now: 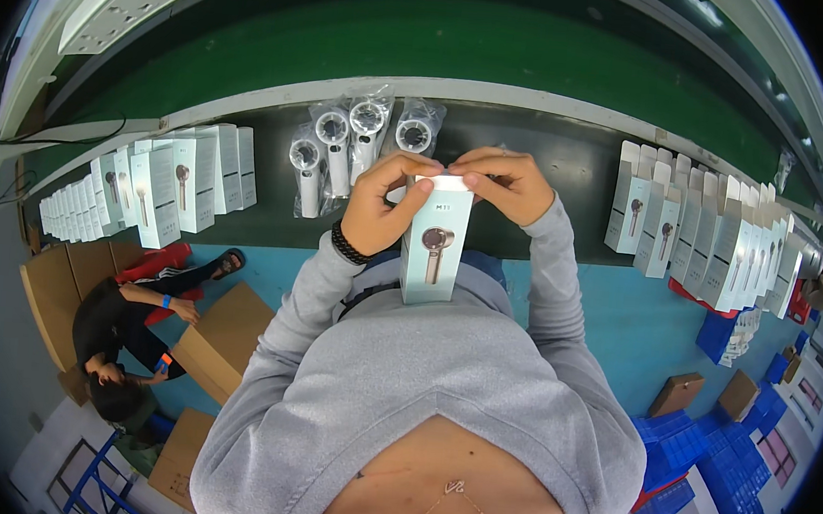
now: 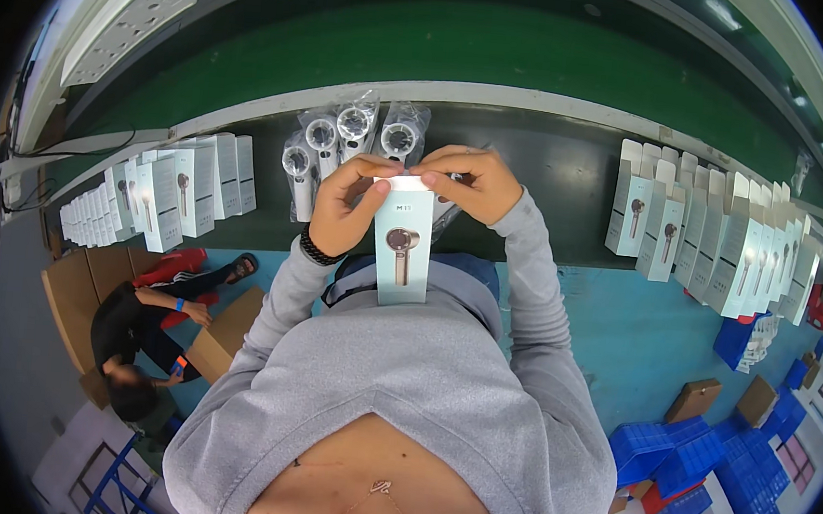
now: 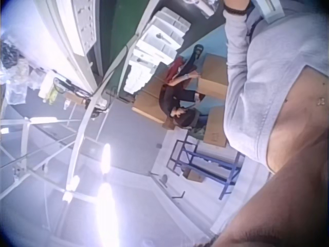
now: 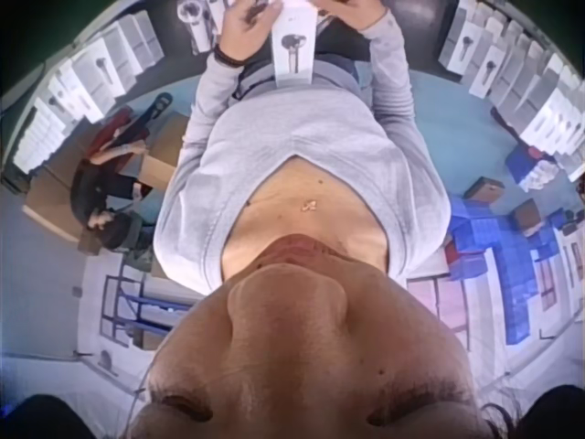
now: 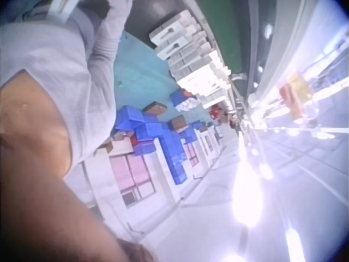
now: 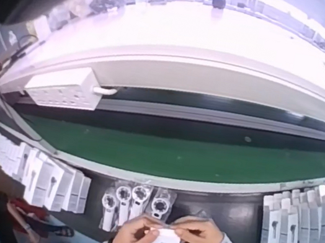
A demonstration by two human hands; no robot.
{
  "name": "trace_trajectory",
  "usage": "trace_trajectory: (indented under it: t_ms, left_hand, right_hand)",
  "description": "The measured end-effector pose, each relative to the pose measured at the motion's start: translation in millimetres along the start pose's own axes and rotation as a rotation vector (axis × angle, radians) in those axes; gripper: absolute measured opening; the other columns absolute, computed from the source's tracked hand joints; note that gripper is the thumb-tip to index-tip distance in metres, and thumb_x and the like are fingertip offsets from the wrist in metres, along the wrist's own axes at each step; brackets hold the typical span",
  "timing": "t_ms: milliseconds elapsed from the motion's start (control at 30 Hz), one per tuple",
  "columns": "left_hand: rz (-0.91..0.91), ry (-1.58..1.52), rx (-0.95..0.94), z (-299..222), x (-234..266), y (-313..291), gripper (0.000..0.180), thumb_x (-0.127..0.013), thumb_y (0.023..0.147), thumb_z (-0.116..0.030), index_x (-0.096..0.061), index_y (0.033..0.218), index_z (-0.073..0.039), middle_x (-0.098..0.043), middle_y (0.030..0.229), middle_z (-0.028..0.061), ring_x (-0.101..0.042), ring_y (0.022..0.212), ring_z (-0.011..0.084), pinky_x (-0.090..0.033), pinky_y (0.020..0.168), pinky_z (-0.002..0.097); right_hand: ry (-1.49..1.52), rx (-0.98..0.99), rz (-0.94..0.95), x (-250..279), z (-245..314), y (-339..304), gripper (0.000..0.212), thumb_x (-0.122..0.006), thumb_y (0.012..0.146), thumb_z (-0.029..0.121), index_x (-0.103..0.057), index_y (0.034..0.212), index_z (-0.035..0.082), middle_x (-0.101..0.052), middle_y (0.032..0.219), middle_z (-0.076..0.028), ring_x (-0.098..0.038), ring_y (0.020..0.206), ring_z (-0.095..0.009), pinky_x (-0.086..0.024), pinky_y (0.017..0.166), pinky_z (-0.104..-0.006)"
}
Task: Packing individual handheld fans into their respective retail boxes on an assembly line.
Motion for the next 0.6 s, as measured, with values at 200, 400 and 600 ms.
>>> trace_trajectory:
  t_ms: [200, 400, 600]
  left_hand:
    - [0.057, 0.094, -0.044, 0.7, -2.7, -2.4, 0.015, -0.052, 0.090, -0.007, -0.057, 0.100, 0.003, -0.059, 0.104, 0.0129, -0.058, 0.097, 0.0177, -0.046, 0.084, 0.0295]
    - [-0.034, 0.091, -0.051, -3.7, -7.4, -8.1, 0.014, -0.057, 0.084, -0.006, -0.062, 0.095, 0.002, -0.063, 0.096, 0.0140, -0.061, 0.091, 0.0228, -0.046, 0.080, 0.0307]
    - [-0.061, 0.096, -0.075, -2.9, -5.2, -8.7, 0.013, -0.056, 0.085, -0.005, -0.062, 0.094, 0.002, -0.063, 0.095, 0.0138, -0.061, 0.091, 0.0232, -0.047, 0.079, 0.0307]
  right_hand:
    - [-0.040, 0.076, 0.004, 1.4, -1.6, -6.4, 0.017, -0.060, 0.085, 0.011, -0.067, 0.096, 0.001, -0.065, 0.092, -0.010, -0.063, 0.076, -0.016, -0.050, 0.064, -0.0254]
    - [-0.066, 0.158, 0.000, -3.5, -11.8, -15.2, 0.021, -0.056, 0.089, 0.013, -0.066, 0.101, 0.000, -0.062, 0.106, -0.015, -0.059, 0.097, -0.022, -0.048, 0.083, -0.0311]
    - [0.045, 0.195, -0.043, -12.6, -17.0, -19.1, 0.022, -0.058, 0.088, 0.013, -0.064, 0.107, 0.003, -0.061, 0.109, -0.014, -0.060, 0.095, -0.019, -0.050, 0.075, -0.0269]
Point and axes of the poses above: each hand's wrist, its own y-axis towards the middle knuckle, its own x-axis out of the back of the hand, z = x × y, the point moved 2 cm from there along y, towards the middle knuckle
